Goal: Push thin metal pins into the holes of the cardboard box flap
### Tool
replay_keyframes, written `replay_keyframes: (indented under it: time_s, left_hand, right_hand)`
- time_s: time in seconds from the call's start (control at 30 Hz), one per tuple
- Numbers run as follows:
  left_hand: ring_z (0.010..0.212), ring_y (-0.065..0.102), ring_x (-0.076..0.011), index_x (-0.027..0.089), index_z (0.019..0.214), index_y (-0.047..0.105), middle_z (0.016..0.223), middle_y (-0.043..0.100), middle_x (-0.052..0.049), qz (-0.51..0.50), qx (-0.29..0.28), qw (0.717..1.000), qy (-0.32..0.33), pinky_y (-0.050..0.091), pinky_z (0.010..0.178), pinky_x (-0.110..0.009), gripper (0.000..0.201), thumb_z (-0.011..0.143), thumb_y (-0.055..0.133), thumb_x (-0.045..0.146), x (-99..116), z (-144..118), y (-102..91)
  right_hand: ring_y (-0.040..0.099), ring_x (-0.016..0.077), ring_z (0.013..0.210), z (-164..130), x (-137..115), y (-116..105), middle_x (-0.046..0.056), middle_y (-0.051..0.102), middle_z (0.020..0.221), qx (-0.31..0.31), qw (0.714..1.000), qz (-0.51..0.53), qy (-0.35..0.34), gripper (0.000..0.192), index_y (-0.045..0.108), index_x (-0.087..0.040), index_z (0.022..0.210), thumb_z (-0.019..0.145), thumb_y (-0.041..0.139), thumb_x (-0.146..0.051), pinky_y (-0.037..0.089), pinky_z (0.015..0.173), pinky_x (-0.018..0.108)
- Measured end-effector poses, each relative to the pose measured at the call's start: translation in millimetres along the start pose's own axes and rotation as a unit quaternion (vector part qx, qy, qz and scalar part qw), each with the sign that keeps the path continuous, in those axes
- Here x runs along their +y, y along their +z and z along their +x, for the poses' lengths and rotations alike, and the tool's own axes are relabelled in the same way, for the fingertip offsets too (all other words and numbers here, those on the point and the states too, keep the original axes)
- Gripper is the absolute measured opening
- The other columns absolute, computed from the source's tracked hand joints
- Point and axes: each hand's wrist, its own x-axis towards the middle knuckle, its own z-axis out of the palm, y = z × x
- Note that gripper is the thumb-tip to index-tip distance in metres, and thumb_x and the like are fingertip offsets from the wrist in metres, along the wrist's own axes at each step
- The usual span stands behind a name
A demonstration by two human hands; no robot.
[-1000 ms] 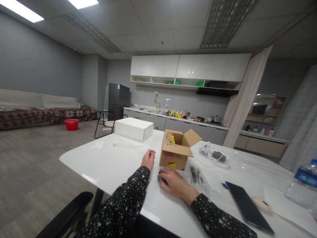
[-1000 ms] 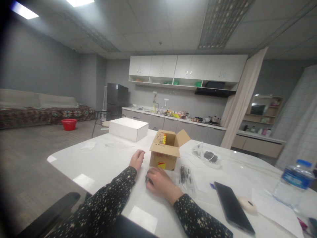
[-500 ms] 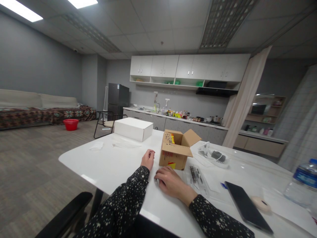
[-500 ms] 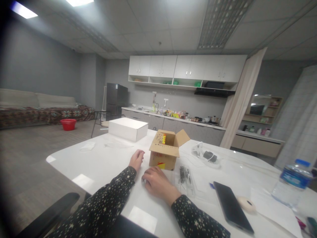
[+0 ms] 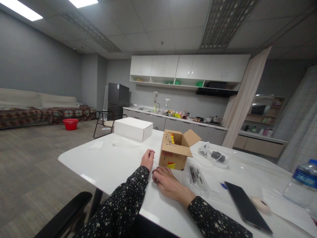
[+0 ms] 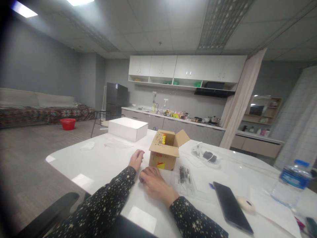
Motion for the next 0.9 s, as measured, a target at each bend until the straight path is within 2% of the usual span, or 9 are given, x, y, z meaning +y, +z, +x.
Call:
replay_keyframes:
  time_s: [0.2,0.37,0.57,0.9]
  left_hand:
    - [0.064,0.056,-0.0147,0.019,0.082,0.059,0.064,0.055,0.001,0.001,0.002,1.0,-0.002,0.044,0.056,-0.024,0.023,0.08,0.045,0.037,0.7,-0.4,-0.8]
    - [0.064,0.056,-0.015,0.019,0.082,0.059,0.064,0.055,0.001,0.003,0.002,1.0,-0.003,0.044,0.057,-0.025,0.024,0.08,0.045,0.037,2.6,-0.7,-1.3]
    - [0.063,0.057,-0.0148,0.019,0.08,0.059,0.064,0.056,0.001,0.0,0.005,1.0,0.0,0.045,0.057,-0.025,0.024,0.079,0.045,0.038,4.8,-1.4,-1.7]
    - [0.061,0.056,-0.0143,0.019,0.08,0.059,0.062,0.055,0.001,-0.001,0.006,1.0,-0.001,0.045,0.057,-0.025,0.024,0.079,0.045,0.038,4.1,-1.4,-2.0]
  right_hand:
    - [0.045,0.0183,0.095,-0.6,-1.6,-0.1,0.003,0.051,0.096,0.006,1.0,-0.002,-0.002,0.019,0.044,-0.022,0.091,0.083,0.04,-0.005,0.032,0.095,0.037]
    - [0.048,0.0184,0.1,-0.3,0.1,2.3,0.003,0.055,0.1,0.011,1.0,0.021,-0.005,0.029,0.047,-0.023,0.1,0.081,0.04,-0.002,0.03,0.1,0.039]
    - [0.05,0.0173,0.094,0.9,-0.3,2.9,0.003,0.055,0.095,0.008,1.0,0.017,-0.007,0.022,0.046,-0.022,0.088,0.08,0.04,-0.002,0.031,0.099,0.039]
    - [0.049,0.0175,0.092,1.2,-2.1,4.4,0.002,0.053,0.094,0.007,1.0,-0.016,-0.004,0.022,0.043,-0.022,0.089,0.08,0.039,-0.003,0.028,0.1,0.04]
